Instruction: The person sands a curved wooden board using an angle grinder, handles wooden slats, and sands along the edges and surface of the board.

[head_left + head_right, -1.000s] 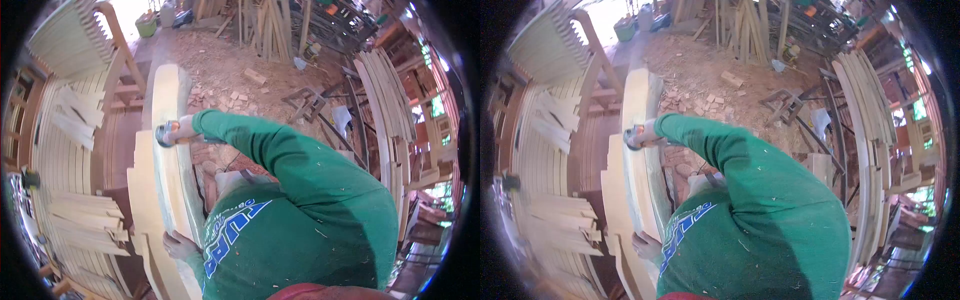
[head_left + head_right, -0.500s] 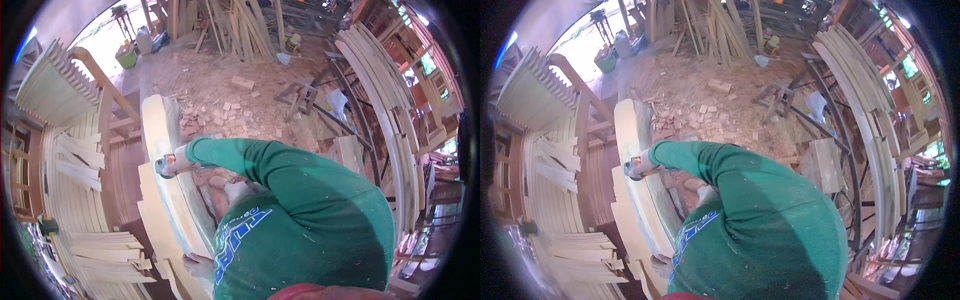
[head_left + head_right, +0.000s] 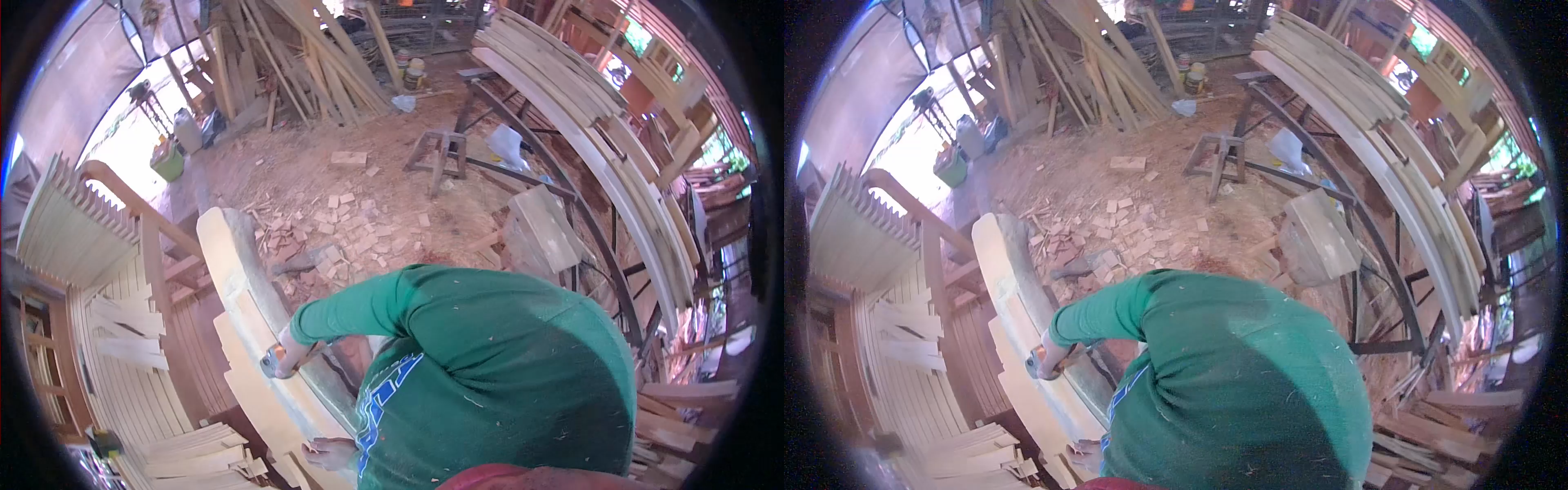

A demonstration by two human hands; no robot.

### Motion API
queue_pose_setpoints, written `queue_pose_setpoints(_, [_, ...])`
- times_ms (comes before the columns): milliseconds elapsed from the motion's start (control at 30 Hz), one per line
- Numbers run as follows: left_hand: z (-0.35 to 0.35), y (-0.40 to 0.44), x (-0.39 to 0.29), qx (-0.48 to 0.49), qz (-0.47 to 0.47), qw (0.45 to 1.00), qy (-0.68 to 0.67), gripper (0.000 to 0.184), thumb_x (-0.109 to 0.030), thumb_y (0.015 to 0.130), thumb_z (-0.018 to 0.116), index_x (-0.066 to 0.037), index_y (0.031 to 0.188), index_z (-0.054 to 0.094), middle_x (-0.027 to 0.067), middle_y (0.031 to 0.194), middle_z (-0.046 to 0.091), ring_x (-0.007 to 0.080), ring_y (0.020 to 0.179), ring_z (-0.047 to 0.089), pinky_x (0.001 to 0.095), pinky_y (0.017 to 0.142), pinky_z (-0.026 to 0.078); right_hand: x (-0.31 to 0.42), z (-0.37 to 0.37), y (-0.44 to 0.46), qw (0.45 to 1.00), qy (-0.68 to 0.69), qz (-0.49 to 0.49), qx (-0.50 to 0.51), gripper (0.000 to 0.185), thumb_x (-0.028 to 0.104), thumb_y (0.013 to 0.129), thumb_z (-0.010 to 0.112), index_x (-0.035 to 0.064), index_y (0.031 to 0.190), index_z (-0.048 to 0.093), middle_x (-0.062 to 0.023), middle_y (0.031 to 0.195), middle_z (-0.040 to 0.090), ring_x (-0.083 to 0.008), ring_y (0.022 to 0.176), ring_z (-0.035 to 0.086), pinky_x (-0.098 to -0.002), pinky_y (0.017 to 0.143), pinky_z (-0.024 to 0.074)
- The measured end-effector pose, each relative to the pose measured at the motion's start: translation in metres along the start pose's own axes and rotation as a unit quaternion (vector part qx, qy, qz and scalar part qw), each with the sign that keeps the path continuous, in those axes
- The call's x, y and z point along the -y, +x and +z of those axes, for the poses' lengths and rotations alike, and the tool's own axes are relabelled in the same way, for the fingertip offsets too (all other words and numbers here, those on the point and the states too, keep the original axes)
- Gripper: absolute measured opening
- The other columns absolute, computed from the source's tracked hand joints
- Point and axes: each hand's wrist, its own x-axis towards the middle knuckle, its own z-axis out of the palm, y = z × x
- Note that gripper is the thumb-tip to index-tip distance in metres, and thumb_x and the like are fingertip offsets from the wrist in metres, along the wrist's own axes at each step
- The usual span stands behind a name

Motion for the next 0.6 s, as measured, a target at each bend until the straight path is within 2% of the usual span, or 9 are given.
queue_pose_setpoints(67, [-0.003, -0.002, 0.002, -0.008, -0.002, 1.000, -0.025, 0.046, -0.040, 0.108, 0.046, -0.005, 0.133, 0.060, 0.0217, 0.129, 0.062, 0.0451, 0.111, 0.062, 0.0566, 0.092, 0.051, 0.003, 0.017, -0.006, 1.000, 0.018, 0.011, 0.000, 0.067, 0.076, 0.077, 0.072, 0.0135, 0.098, 0.079, -0.0084, 0.096, 0.075, -0.0221, 0.086, 0.070, -0.0388, 0.078, 0.0535])
queue_pose_setpoints(167, [-0.005, -0.004, 0.008, -0.011, 0.012, 0.999, -0.048, 0.047, -0.041, 0.107, 0.046, -0.004, 0.133, 0.060, 0.0221, 0.130, 0.062, 0.0453, 0.112, 0.062, 0.0568, 0.093, 0.050, 0.004, 0.040, -0.016, 0.998, 0.047, -0.010, 0.031, 0.063, 0.075, 0.079, 0.072, 0.0139, 0.095, 0.079, -0.0079, 0.093, 0.075, -0.0218, 0.084, 0.069, -0.0390, 0.076, 0.0536])
queue_pose_setpoints(200, [-0.007, -0.005, 0.010, -0.012, 0.028, 0.998, -0.053, 0.048, -0.041, 0.107, 0.046, -0.003, 0.133, 0.060, 0.0224, 0.130, 0.061, 0.0453, 0.112, 0.062, 0.0569, 0.093, 0.050, 0.005, 0.052, -0.016, 0.999, 0.048, 0.004, 0.011, 0.059, 0.073, 0.081, 0.072, 0.0148, 0.092, 0.078, -0.0069, 0.091, 0.074, -0.0213, 0.082, 0.069, -0.0387, 0.074, 0.0538])
queue_pose_setpoints(333, [-0.012, -0.008, 0.030, -0.027, 0.105, 0.991, -0.081, 0.051, -0.043, 0.107, 0.046, 0.000, 0.132, 0.059, 0.0234, 0.130, 0.061, 0.0450, 0.116, 0.060, 0.0564, 0.097, 0.049, 0.014, 0.080, -0.038, 0.996, 0.061, 0.014, 0.056, 0.059, 0.071, 0.085, 0.071, 0.0124, 0.095, 0.076, -0.0056, 0.084, 0.072, -0.0193, 0.076, 0.068, -0.0373, 0.071, 0.0541])
queue_pose_setpoints(467, [-0.033, -0.019, 0.045, -0.045, 0.095, 0.992, -0.065, 0.053, -0.043, 0.107, 0.046, 0.002, 0.131, 0.059, 0.0241, 0.130, 0.061, 0.0446, 0.119, 0.058, 0.0563, 0.101, 0.047, 0.031, 0.108, -0.059, 0.998, 0.021, 0.011, 0.055, 0.060, 0.071, 0.085, 0.071, 0.0128, 0.093, 0.077, -0.0059, 0.084, 0.073, -0.0202, 0.074, 0.068, -0.0374, 0.069, 0.0538])
queue_pose_setpoints(567, [-0.060, -0.033, 0.061, -0.056, 0.064, 0.995, -0.054, 0.054, -0.044, 0.107, 0.046, 0.003, 0.131, 0.059, 0.0244, 0.129, 0.061, 0.0447, 0.119, 0.058, 0.0566, 0.102, 0.047, 0.042, 0.123, -0.067, 0.994, -0.019, -0.016, 0.109, 0.078, 0.080, 0.078, 0.071, 0.0084, 0.110, 0.078, -0.0130, 0.107, 0.075, -0.0263, 0.100, 0.071, -0.0417, 0.087, 0.0542])
queue_pose_setpoints(600, [-0.067, -0.037, 0.066, -0.071, 0.063, 0.994, -0.047, 0.055, -0.044, 0.107, 0.046, 0.003, 0.131, 0.059, 0.0247, 0.129, 0.061, 0.0449, 0.119, 0.058, 0.0568, 0.102, 0.047, 0.042, 0.134, -0.061, 0.992, -0.024, -0.031, 0.118, 0.076, 0.078, 0.079, 0.072, 0.0087, 0.109, 0.078, -0.0125, 0.106, 0.075, -0.0261, 0.098, 0.071, -0.0416, 0.086, 0.0545])
